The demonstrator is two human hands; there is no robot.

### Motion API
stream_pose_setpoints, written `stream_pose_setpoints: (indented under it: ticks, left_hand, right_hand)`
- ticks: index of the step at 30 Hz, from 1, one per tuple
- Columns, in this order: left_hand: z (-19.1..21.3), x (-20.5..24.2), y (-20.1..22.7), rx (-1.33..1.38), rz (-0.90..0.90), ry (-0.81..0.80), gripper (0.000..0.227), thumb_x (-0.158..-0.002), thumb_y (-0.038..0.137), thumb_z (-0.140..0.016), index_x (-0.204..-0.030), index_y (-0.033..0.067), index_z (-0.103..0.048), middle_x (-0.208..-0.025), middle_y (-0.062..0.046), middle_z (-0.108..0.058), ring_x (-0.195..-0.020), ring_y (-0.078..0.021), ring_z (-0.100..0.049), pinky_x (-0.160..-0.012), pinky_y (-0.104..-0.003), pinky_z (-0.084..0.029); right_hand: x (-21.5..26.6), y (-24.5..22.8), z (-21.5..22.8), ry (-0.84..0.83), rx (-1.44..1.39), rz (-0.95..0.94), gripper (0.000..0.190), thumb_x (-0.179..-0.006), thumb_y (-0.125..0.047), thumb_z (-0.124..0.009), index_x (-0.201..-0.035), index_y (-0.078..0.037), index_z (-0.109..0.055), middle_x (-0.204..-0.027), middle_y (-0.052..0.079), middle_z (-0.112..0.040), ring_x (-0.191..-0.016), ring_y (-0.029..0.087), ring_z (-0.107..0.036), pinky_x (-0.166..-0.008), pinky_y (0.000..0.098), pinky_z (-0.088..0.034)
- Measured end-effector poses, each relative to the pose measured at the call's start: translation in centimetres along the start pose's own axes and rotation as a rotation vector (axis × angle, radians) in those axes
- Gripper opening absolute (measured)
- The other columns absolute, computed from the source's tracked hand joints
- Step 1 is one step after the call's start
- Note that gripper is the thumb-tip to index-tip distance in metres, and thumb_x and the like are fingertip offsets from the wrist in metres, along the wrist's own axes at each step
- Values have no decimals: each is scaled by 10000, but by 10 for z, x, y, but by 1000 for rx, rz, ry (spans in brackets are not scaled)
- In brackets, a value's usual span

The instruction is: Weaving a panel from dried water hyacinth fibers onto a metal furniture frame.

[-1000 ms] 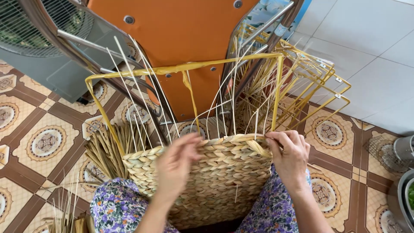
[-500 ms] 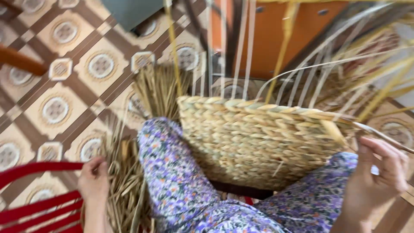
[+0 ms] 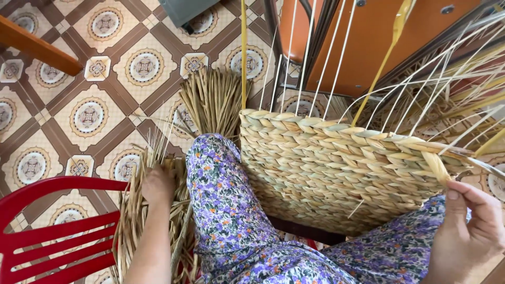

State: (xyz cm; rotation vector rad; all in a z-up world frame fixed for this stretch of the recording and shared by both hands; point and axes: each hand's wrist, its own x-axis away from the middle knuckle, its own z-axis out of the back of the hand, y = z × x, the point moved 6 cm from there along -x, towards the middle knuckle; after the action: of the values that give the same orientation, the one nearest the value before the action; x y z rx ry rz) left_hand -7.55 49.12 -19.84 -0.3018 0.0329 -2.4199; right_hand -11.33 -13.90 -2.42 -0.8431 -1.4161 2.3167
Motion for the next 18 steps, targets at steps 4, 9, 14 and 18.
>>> stream_pose_setpoints:
  ticks: [4, 9, 14, 18]
  left_hand:
    - [-6, -26, -1, 6, 63, -76, 482, -951, 445, -712, -1182, 23, -701, -1076, -188, -716, -877, -273, -746, -643, -369, -649]
    - [37, -56, 1, 171, -116, -4, 368, -965, 468, -650, -1131, 179, -805, -1013, -194, -751, -924, -355, -720, -842, -469, -573]
    - [174, -46, 51, 719, -380, 323, 259, -1070, 281, -655, -1211, 85, -751, -926, -159, -750, -820, -240, -698, -804, -357, -559]
    - [329, 79, 134, 876, -881, 658, 78, -1126, 14, -694, -1203, 9, -709, -964, -98, -714, -812, -116, -641, -699, -238, -491]
  right_hand:
    - [2, -11, 1, -4, 51, 49, 57, -1149, 76, -658, -1202, 71, -678, -1108, 80, -673, -1013, 81, -620, -936, 184, -491]
    - [0, -8, 5, -10, 55, 19, 69, -1141, 88, -651, -1198, 75, -688, -1103, 78, -682, -1001, 79, -621, -917, 181, -487]
    - [-7, -37, -9, -7, -36, 27, 68, -1118, 72, -652, -1175, 51, -683, -1082, 58, -692, -974, 63, -624, -897, 171, -491]
    - [-7, -61, -21, -80, -47, 145, 88, -1108, 84, -639, -1139, 36, -706, -1042, 72, -721, -943, 86, -640, -868, 177, -497]
